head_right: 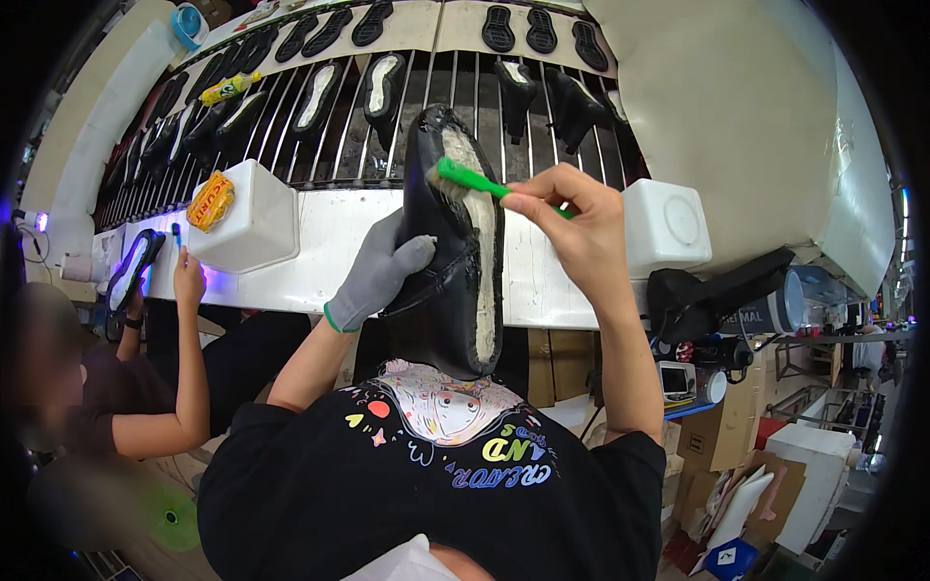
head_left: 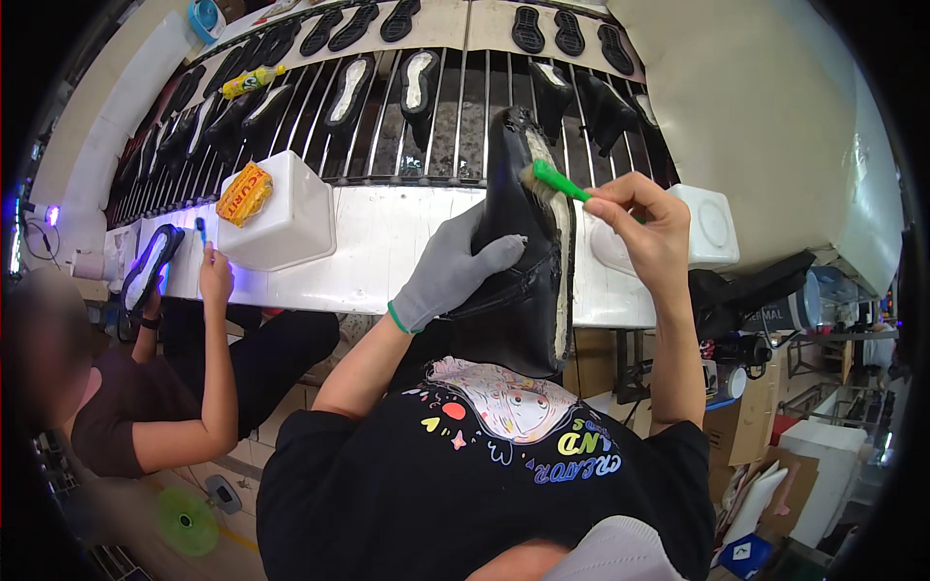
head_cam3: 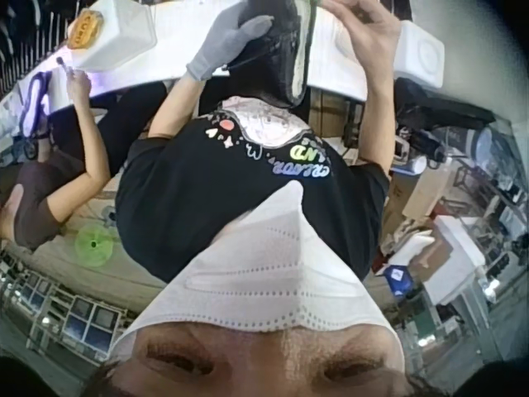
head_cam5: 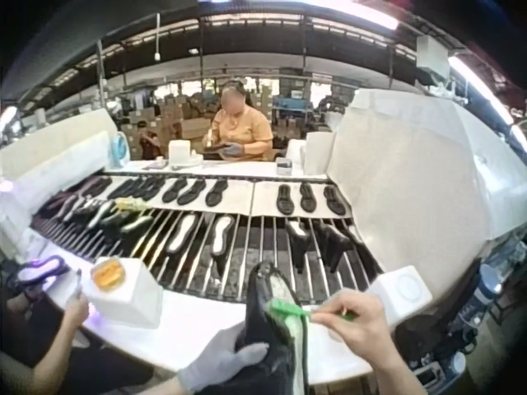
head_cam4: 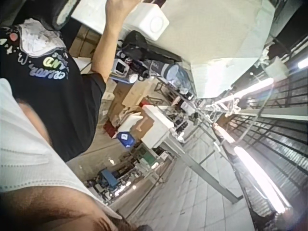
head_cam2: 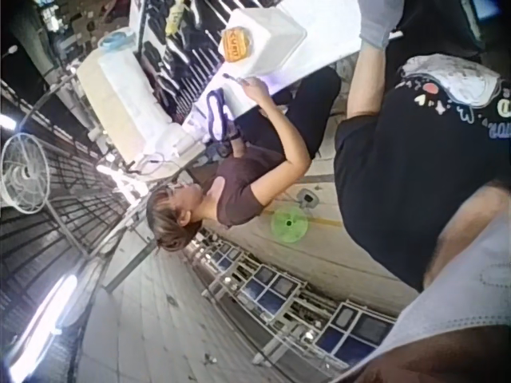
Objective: Applying adhesive to the outsoles and side surfaces of black shoes using a small brush on an assembly line.
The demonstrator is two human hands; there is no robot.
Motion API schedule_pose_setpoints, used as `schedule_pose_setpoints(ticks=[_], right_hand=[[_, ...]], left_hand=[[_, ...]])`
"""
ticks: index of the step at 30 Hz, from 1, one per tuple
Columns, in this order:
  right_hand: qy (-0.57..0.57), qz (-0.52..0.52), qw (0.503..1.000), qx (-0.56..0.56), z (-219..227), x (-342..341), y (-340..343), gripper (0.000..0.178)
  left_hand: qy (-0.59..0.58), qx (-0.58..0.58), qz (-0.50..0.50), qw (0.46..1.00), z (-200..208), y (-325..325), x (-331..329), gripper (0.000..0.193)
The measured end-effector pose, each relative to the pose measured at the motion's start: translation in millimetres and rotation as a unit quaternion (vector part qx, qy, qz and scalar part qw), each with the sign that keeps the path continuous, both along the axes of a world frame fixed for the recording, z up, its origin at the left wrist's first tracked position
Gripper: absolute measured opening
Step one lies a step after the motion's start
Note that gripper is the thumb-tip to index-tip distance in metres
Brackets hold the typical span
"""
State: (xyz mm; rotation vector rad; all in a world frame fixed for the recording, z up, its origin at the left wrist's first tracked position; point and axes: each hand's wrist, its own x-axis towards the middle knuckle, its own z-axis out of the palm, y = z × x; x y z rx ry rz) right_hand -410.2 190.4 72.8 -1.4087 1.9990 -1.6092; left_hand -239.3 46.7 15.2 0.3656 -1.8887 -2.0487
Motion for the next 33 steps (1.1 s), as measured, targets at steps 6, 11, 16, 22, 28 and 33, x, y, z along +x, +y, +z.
schedule_pose_setpoints(ticks=[6,11,16,22,28,33], right_hand=[[-0.005,-0.038,0.999,-0.008,8,-16,-23,0.011],[0.014,-0.021,0.999,0.028,18,-35,-27,0.011],[0.008,0.127,0.989,0.079,24,-39,-15,0.013],[0.048,0.170,0.971,0.159,28,-37,2,0.009],[0.035,0.249,0.957,0.144,16,-20,16,0.015],[-0.040,0.300,0.940,0.159,9,-9,24,0.013]], left_hand=[[-0.051,-0.135,0.010,0.989,5,1,4,0.055],[-0.032,-0.111,0.008,0.993,1,0,2,0.051],[-0.009,0.013,-0.020,1.000,-1,-3,3,0.046],[0.004,0.090,-0.024,0.996,-3,-4,2,0.041],[0.008,0.100,0.024,0.995,-7,-4,2,0.037],[0.021,0.076,0.044,0.996,-11,-7,-1,0.039]])
